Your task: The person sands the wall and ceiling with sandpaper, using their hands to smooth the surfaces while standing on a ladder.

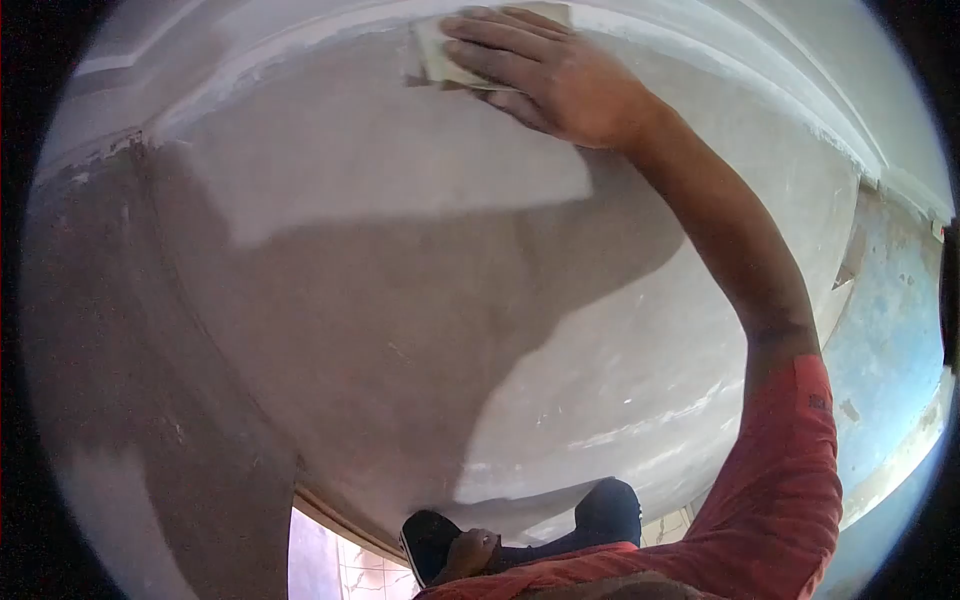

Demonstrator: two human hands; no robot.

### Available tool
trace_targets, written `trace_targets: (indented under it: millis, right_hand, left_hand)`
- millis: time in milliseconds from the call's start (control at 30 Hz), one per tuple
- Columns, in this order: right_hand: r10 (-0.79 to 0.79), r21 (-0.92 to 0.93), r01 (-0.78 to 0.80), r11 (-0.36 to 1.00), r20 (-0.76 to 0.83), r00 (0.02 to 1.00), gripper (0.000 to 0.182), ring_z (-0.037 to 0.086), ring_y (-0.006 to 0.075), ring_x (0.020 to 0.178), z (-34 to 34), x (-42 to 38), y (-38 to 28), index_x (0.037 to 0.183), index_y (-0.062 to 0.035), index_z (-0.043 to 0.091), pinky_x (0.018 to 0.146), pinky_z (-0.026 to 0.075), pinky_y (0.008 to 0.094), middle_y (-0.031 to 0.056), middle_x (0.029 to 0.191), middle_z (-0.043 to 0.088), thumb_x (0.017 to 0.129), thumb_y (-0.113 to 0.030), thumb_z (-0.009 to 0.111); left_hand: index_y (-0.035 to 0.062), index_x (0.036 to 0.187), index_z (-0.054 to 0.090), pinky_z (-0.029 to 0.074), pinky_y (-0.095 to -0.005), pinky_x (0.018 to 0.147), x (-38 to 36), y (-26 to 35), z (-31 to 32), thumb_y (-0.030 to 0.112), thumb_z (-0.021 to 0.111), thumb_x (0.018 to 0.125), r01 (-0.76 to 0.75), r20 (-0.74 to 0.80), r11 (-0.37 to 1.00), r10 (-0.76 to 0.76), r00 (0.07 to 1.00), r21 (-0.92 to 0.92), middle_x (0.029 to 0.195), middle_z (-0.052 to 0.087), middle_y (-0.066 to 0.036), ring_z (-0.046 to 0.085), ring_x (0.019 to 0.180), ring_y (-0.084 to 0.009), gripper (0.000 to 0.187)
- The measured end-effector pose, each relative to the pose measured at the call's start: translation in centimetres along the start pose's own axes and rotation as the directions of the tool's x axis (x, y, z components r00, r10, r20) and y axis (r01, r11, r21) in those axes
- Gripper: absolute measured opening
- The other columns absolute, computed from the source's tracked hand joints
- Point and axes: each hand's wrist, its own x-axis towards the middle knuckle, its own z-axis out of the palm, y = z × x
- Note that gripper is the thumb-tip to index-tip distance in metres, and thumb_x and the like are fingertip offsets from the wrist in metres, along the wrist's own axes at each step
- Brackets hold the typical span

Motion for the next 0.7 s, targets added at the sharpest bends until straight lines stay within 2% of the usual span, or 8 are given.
trace_targets:
  millis: [67, 133, 267, 333, 467, 567, 667, 700]
  right_hand:
    - [0.0, 0.028, 0.001, 1.0, -0.041, 0.999, 0.055, 0.041, 0.0279, 0.138, -0.5, 0.5, -0.2, 0.14, -0.0082, 0.048, 0.117, 0.032, 0.0437, 0.0095, 0.147, 0.046, 0.09, -0.026, 0.062]
    - [0.002, 0.164, 0.011, 0.986, -0.08, 0.997, 0.04, 0.051, 0.0346, 0.128, -1.9, 0.8, -0.2, 0.135, -0.0056, 0.054, 0.109, 0.038, 0.0428, 0.0204, 0.134, 0.058, 0.099, -0.024, 0.048]
    - [0.073, 0.192, -0.046, 0.98, -0.134, 0.988, 0.035, 0.055, 0.0375, 0.122, -2.1, -2.1, 0.3, 0.126, -0.0051, 0.059, 0.106, 0.039, 0.0468, 0.0207, 0.124, 0.063, 0.1, -0.024, 0.046]
    - [0.21, -0.038, -0.21, 0.977, 0.002, 0.978, 0.055, 0.037, 0.0251, 0.142, -1.1, -3.4, 0.1, 0.143, -0.0106, 0.046, 0.12, 0.027, 0.0439, 0.007, 0.151, 0.043, 0.092, -0.024, 0.061]
    - [0.161, 0.121, -0.168, 0.978, 0.07, 0.985, 0.056, 0.033, 0.0258, 0.143, 0.8, -1.2, -6.5, 0.143, -0.0121, 0.047, 0.12, 0.024, 0.0438, 0.0084, 0.152, 0.04, 0.09, -0.018, 0.063]
    - [0.297, 0.139, -0.301, 0.944, 0.044, 0.954, 0.058, 0.033, 0.0265, 0.143, -1.4, -6.4, -3.8, 0.143, -0.0125, 0.048, 0.12, 0.024, 0.0434, 0.0089, 0.152, 0.041, 0.088, -0.018, 0.066]
    - [0.526, -0.174, -0.536, 0.826, -0.103, 0.844, 0.049, 0.038, 0.0308, 0.139, -5.0, -16.0, 0.6, 0.139, -0.0068, 0.049, 0.118, 0.027, 0.0434, 0.0161, 0.149, 0.043, 0.091, -0.009, 0.056]
    - [0.668, -0.084, -0.7, 0.709, -0.236, 0.705, 0.046, 0.041, 0.0336, 0.135, -5.5, -18.7, 1.9, 0.135, -0.0064, 0.054, 0.116, 0.028, 0.0448, 0.017, 0.143, 0.048, 0.089, -0.008, 0.052]
  left_hand:
    - [0.0082, 0.104, 0.071, 0.051, -0.0479, 0.088, 0.1, -0.1, 0.2, 0.042, 0.05, 0.093, 0.035, 0.006, 0.999, -0.035, 0.999, 0.025, 0.107, 0.068, -0.019, 0.064, 0.102, -0.039, 0.041]
    - [0.0087, 0.105, 0.071, 0.051, -0.0479, 0.089, 0.0, -0.7, 0.5, 0.042, 0.051, 0.093, 0.03, 0.002, 1.0, -0.03, 1.0, 0.005, 0.108, 0.068, -0.019, 0.064, 0.101, -0.0392, 0.04]
    - [0.0099, 0.106, 0.07, 0.051, -0.0472, 0.089, -0.5, -2.2, 1.6, 0.042, 0.052, 0.093, -0.061, -0.071, 0.995, 0.055, 0.996, -0.083, 0.109, 0.068, -0.019, 0.064, 0.101, -0.0389, 0.039]
    - [0.0099, 0.106, 0.071, 0.051, -0.0469, 0.089, -0.3, -1.4, 0.5, 0.042, 0.051, 0.093, -0.038, -0.026, 0.996, 0.036, 0.999, -0.082, 0.109, 0.068, -0.019, 0.064, 0.102, -0.0386, 0.039]
    - [0.0084, 0.105, 0.07, 0.051, -0.0469, 0.087, -0.3, -0.2, 0.2, 0.042, 0.051, 0.094, -0.002, 0.031, 1.0, 0.002, 1.0, 0.0, 0.108, 0.067, -0.02, 0.064, 0.1, -0.0391, 0.041]
    - [0.007, 0.106, 0.069, 0.05, -0.047, 0.087, 0.1, -2.7, 1.4, 0.042, 0.05, 0.094, -0.065, 0.059, 0.998, 0.065, 0.996, 0.003, 0.108, 0.067, -0.021, 0.063, 0.101, -0.0394, 0.042]
    - [0.0057, 0.107, 0.068, 0.048, -0.0471, 0.089, -1.4, 1.4, -1.9, 0.042, 0.049, 0.095, 0.068, 0.052, 0.995, -0.064, 0.997, -0.078, 0.11, 0.066, -0.022, 0.062, 0.104, -0.0392, 0.043]
    - [0.0057, 0.107, 0.068, 0.048, -0.0471, 0.089, -0.8, 1.3, -2.1, 0.042, 0.049, 0.095, 0.055, 0.048, 0.996, -0.052, 0.998, -0.067, 0.11, 0.066, -0.022, 0.062, 0.104, -0.0392, 0.043]
